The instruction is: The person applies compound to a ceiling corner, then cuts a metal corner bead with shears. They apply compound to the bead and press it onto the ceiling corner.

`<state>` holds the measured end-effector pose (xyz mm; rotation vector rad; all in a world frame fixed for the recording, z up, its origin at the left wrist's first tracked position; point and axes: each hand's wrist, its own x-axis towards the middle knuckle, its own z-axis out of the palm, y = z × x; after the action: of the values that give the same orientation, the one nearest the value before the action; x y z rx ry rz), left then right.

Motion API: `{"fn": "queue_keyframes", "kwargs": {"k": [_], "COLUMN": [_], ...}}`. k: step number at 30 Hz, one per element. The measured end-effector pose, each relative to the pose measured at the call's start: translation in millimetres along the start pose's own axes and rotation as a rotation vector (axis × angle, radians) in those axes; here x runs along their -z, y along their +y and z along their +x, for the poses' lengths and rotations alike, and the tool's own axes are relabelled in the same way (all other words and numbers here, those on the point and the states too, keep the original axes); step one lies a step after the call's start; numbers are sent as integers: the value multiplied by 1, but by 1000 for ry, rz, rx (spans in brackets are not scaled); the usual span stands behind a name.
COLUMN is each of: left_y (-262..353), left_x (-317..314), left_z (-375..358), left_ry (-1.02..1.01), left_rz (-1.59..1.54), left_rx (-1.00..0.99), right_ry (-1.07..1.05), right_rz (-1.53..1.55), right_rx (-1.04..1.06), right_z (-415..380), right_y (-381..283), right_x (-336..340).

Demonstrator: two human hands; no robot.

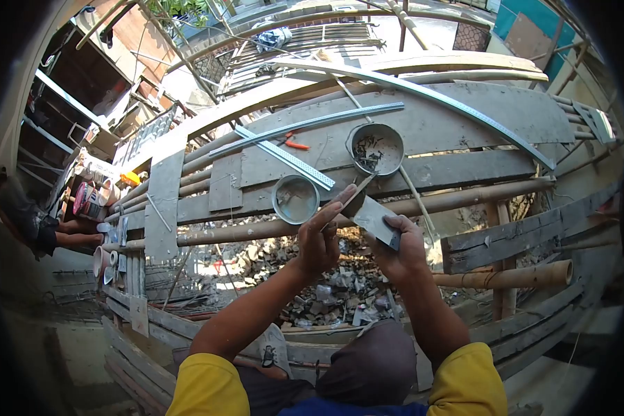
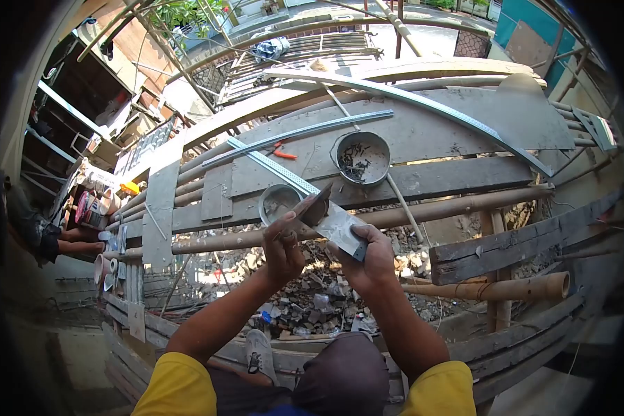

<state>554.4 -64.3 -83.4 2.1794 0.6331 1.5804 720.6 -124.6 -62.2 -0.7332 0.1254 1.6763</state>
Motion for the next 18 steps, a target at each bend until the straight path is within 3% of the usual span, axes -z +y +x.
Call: {"fn": "queue_keyframes", "kwargs": {"k": [1,3,5,7,9,11,13,14,15,17,18], "left_y": [2,4,-2,-1,-5,-6,3,1,4,19,29], "left_x": [-2,3,6,9,16,15,13,9,7,9,8], "left_z": [8,14,19,26,28,26,32,43,54,73,79], "left_ry": [-51,-116,-230,-238,-377,-463,-405,-295,-294,-242,-227], "left_rz": [-107,-130,-52,-37,62,83,115,-21,-36,-876,-1026], "left_rx": [-148,-175,-240,-265,-194,-175,451,634,625,1388,1492], "right_ry": [6,-196,-208,-90,-131,-205,-270,-256,-238,-234,-145], "right_rz": [11,111,138,161,148,90,-8,-159,-314,-444,-803], "right_rx": [19,13,45,145,198,426,570,750,925,1030,1256], "right_z": [-4,-10,-16,-32,-40,-67,-81,-83,-84,-79,-75], "right_y": [-6,-17,-26,-33,-41,-50,-51,-49,-47,-43,-40], "right_x": [4,13,16,6,10,-11,-24,-27,-28,-19,-10]}}
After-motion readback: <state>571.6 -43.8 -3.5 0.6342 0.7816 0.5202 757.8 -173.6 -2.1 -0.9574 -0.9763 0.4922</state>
